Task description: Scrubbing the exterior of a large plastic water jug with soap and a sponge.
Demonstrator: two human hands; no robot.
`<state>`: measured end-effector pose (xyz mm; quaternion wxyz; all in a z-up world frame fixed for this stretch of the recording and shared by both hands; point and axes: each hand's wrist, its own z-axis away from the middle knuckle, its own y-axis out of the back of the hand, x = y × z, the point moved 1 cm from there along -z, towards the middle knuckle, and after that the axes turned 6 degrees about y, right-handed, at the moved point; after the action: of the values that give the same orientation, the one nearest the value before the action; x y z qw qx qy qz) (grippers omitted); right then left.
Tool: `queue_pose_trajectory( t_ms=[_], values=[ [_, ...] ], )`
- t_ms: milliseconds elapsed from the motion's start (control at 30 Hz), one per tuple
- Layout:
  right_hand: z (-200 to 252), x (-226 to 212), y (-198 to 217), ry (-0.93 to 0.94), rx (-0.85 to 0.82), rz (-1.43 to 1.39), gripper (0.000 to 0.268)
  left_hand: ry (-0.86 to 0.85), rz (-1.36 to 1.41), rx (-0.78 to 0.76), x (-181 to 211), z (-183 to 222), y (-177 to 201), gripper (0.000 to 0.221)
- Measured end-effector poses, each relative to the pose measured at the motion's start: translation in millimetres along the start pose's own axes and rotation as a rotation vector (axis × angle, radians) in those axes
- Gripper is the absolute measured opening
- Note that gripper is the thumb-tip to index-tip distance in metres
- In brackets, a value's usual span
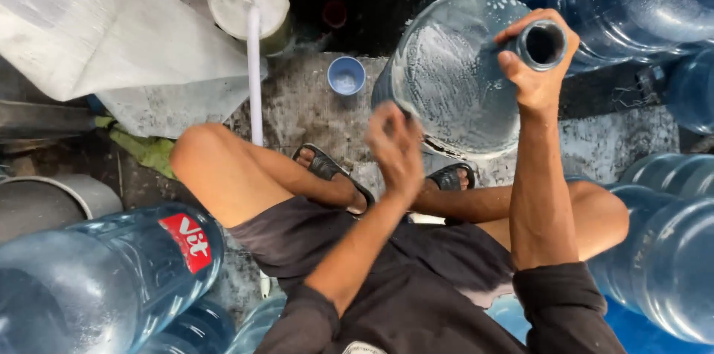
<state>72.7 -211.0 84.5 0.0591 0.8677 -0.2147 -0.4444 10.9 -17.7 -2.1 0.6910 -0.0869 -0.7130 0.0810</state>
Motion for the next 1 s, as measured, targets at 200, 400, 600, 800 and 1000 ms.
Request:
queue_pose_trajectory(
  t_ms=[200,400,600,800,1000],
  values=[
    [-8,-21,-11,0.12,-0.038,0.05,0.035,0.304,0.205,0.093,7,33,-8,0.051],
    [14,-34,-50,-0.096,0.575,0.171,0.038,0.152,-0.007,0.168,-13,1,1,0.053],
    [3,-17,-17,-0.092,0.421,0.135,0.015,0.396,0.124,0.123,8,-52,-1,0.067],
    [-9,-7,-7,-0.039,0.19,-0.108,0.023,0.113,-0.165,0.015,17,-21,9,0.049],
    [11,-26,-23,-0.075,-0.042,-0.222,0.024,0.088,-0.313,0.006,-21,-86,31,0.047]
  ],
)
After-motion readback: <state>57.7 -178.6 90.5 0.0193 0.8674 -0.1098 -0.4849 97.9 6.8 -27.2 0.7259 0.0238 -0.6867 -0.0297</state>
